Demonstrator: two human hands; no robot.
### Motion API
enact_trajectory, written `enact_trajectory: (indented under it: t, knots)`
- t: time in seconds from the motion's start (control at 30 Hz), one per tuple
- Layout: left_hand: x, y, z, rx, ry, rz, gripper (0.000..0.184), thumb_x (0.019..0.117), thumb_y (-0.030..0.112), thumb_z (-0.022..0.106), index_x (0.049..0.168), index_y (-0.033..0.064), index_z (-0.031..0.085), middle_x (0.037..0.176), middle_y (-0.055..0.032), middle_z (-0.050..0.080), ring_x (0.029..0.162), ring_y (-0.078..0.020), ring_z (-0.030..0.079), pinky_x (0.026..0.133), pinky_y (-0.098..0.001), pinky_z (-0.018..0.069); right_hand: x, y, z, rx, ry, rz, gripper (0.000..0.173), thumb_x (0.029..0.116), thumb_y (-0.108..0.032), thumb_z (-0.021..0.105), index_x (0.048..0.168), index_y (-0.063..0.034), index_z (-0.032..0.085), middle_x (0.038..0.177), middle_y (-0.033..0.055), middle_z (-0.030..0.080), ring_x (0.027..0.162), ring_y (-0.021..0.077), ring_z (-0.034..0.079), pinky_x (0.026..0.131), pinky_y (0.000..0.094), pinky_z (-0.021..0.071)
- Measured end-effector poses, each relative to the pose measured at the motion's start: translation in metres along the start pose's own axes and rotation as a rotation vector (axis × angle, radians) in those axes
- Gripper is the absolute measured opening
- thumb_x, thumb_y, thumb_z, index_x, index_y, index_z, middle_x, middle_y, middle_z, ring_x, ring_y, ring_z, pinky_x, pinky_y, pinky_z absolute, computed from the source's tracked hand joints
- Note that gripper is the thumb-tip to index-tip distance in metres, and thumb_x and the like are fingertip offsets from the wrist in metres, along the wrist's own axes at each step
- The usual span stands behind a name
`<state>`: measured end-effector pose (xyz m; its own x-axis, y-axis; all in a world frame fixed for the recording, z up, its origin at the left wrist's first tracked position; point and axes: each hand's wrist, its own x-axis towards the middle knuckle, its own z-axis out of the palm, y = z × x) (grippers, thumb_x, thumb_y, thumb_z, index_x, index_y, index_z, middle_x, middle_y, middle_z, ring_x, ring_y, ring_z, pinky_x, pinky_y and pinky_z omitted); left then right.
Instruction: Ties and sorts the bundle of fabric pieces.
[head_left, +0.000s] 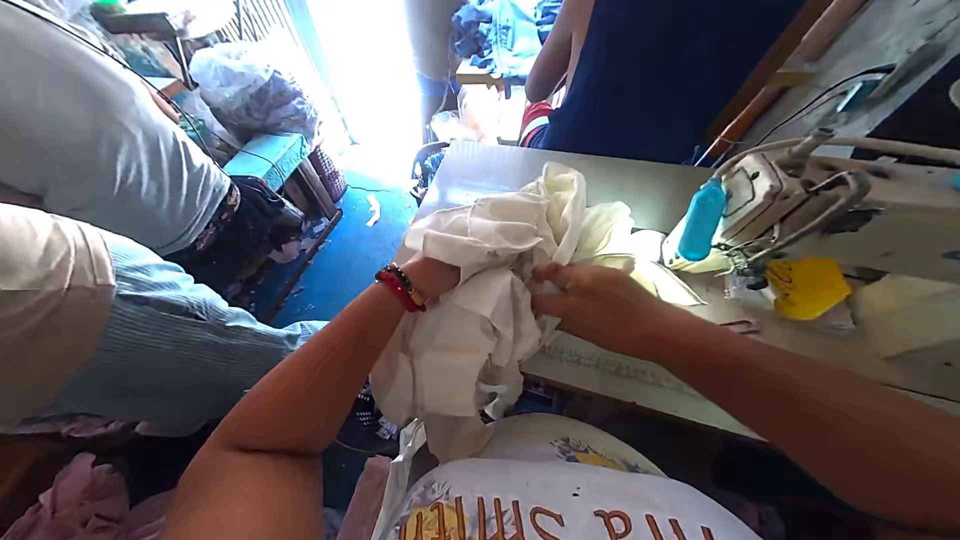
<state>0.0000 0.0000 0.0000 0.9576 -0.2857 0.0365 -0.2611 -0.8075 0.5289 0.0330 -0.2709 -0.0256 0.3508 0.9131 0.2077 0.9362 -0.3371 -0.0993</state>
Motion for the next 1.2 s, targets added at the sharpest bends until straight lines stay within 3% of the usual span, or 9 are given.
enact_trajectory:
  t: [0.17, 0.27, 0.3, 0.5, 0.63, 0.77, 0.9, 1.07, 1.2]
  knots:
    - [-0.003, 0.006, 0.011, -0.057, 0.138, -0.143, 0.023, 0.0983, 0.004, 0.060, 0.117, -0.0077, 0.067, 0.113, -0.0246, 0.068, 0.113, -0.0315, 0.064, 0.099, -0.0485, 0.0473, -0.017, -0.018, -0.027, -0.116, -0.079, 0.139, 0.050, 0.0886, -0.030, 0.079, 0.136, -0.0208, 0.067, 0.119, 0.0237, 0.063, 0.064, 0.0340, 0.066, 0.051, 0.0487, 0.0537]
    - [-0.001, -0.008, 0.006, -0.056, 0.178, -0.113, 0.024, 0.0938, 0.004, 0.066, 0.115, -0.0059, 0.068, 0.111, -0.0212, 0.070, 0.108, -0.0296, 0.066, 0.097, -0.0478, 0.0501, -0.027, -0.019, -0.027, -0.176, -0.122, 0.266, 0.056, 0.0916, -0.008, 0.074, 0.144, -0.0225, 0.061, 0.117, 0.0274, 0.061, 0.062, 0.0360, 0.065, 0.050, 0.0481, 0.0534]
    - [0.002, -0.012, -0.002, -0.040, 0.147, -0.070, 0.023, 0.0954, 0.006, 0.065, 0.116, -0.0033, 0.068, 0.110, -0.0161, 0.069, 0.106, -0.0234, 0.066, 0.096, -0.0409, 0.0515, -0.030, -0.021, -0.027, -0.207, -0.099, 0.270, 0.056, 0.0914, -0.003, 0.073, 0.143, -0.0211, 0.062, 0.111, 0.0268, 0.062, 0.059, 0.0351, 0.064, 0.048, 0.0461, 0.0522]
    - [0.010, 0.019, -0.024, 0.283, -0.044, -0.079, 0.022, 0.0962, 0.008, 0.064, 0.115, -0.0034, 0.068, 0.113, -0.0249, 0.068, 0.110, -0.0412, 0.065, 0.092, -0.0634, 0.0484, -0.042, -0.036, -0.026, -0.337, 0.067, 0.251, 0.019, 0.0863, 0.012, 0.066, 0.102, 0.0024, 0.065, 0.077, 0.0202, 0.060, 0.056, 0.0356, 0.063, 0.045, 0.0438, 0.0483]
    - [-0.001, 0.011, 0.011, -0.299, 0.298, -0.249, 0.022, 0.1021, 0.009, 0.055, 0.117, -0.0019, 0.067, 0.109, -0.0159, 0.070, 0.106, -0.0231, 0.067, 0.094, -0.0483, 0.0524, -0.053, -0.036, -0.021, -0.366, 0.137, 0.362, 0.007, 0.0902, 0.003, 0.067, 0.094, 0.0056, 0.061, 0.073, 0.0228, 0.057, 0.056, 0.0412, 0.061, 0.042, 0.0491, 0.0448]
    - [-0.013, 0.007, 0.042, -0.970, 0.601, -0.472, 0.025, 0.1095, 0.015, 0.042, 0.121, 0.0021, 0.060, 0.104, -0.0055, 0.065, 0.093, -0.0076, 0.063, 0.084, -0.0290, 0.0546, -0.068, -0.037, -0.010, -0.286, 0.074, 0.569, 0.030, 0.0902, -0.022, 0.077, 0.084, 0.0042, 0.064, 0.067, 0.0241, 0.059, 0.062, 0.0463, 0.066, 0.047, 0.0564, 0.0482]
    - [-0.012, 0.013, 0.054, -1.480, 0.872, -0.386, 0.028, 0.1118, 0.020, 0.029, 0.112, 0.0101, 0.055, 0.093, 0.0007, 0.063, 0.086, -0.0043, 0.063, 0.078, -0.0243, 0.0551, -0.084, -0.035, -0.005, 0.023, 0.186, 0.677, 0.024, 0.1033, -0.018, 0.057, 0.108, 0.0022, 0.069, 0.074, 0.0242, 0.065, 0.066, 0.0456, 0.067, 0.058, 0.0610, 0.0513]
    - [-0.007, 0.009, 0.061, -1.324, 0.817, -0.370, 0.030, 0.1121, 0.016, 0.026, 0.116, 0.0081, 0.055, 0.096, 0.0009, 0.063, 0.088, -0.0024, 0.062, 0.080, -0.0224, 0.0544, -0.108, -0.042, 0.035, 0.164, 0.372, 0.722, 0.038, 0.1053, -0.027, 0.052, 0.128, 0.0019, 0.063, 0.072, 0.0143, 0.063, 0.060, 0.0299, 0.061, 0.057, 0.0472, 0.0524]
    - [-0.015, 0.008, 0.056, -1.608, 0.808, -0.269, 0.041, 0.1108, 0.033, 0.019, 0.106, 0.0143, 0.056, 0.090, 0.0006, 0.066, 0.087, -0.0084, 0.067, 0.079, -0.0307, 0.0575, -0.127, -0.049, 0.058, 0.124, 0.339, 0.807, 0.031, 0.1025, -0.024, 0.058, 0.101, 0.0045, 0.068, 0.078, 0.0192, 0.069, 0.069, 0.0362, 0.070, 0.064, 0.0527, 0.0563]
